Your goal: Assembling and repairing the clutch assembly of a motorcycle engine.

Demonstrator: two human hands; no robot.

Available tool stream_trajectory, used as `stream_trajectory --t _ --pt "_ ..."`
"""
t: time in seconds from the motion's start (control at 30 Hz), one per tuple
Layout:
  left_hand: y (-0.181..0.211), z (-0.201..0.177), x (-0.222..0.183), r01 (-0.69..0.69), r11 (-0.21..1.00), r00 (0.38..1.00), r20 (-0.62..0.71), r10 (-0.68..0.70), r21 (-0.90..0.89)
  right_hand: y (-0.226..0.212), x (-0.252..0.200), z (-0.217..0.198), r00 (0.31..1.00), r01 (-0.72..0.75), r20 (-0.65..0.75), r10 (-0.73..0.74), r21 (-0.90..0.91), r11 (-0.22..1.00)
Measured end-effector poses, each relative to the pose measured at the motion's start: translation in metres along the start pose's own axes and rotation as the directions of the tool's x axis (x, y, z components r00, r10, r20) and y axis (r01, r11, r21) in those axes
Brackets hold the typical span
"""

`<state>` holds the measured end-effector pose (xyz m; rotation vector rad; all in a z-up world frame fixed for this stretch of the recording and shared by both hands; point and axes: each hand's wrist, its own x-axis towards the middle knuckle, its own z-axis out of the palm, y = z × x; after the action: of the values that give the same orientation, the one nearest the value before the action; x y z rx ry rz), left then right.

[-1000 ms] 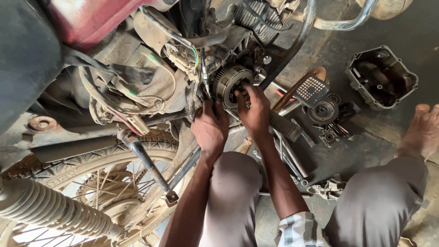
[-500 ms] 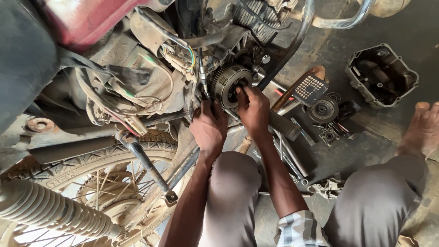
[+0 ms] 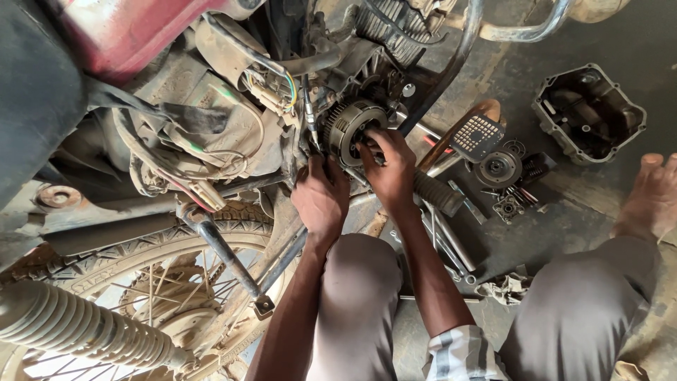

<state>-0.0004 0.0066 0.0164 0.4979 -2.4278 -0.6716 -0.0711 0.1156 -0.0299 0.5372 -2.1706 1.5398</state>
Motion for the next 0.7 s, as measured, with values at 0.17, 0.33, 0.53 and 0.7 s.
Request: stream_trajectory --t 0.17,0.33,0.53,0.7 --pt "0.0 -0.001 0.0 -0.025 1.0 0.999 -0.026 0.025 0.011 -0.004 0.002 -0.002 0.999 0.052 -0.013 -0.051 0.015 0.999" --pt "-0.002 0.001 -0.001 0.053 0.999 0.997 0.053 -0.053 -0.002 0.005 0.001 0.001 0.995 0.094 -0.019 -0.095 -0.025 0.995" --pt "-0.007 0.005 -0.001 -0.009 1.0 1.0 -0.004 0.009 0.011 -0.007 0.005 -0.003 1.0 0.009 0.006 -0.009 0.0 1.0" --pt "-0.007 0.004 -0.001 -0.009 1.0 1.0 0.026 0.009 -0.003 0.008 0.001 0.005 0.996 -0.08 0.03 0.084 -0.11 0.991"
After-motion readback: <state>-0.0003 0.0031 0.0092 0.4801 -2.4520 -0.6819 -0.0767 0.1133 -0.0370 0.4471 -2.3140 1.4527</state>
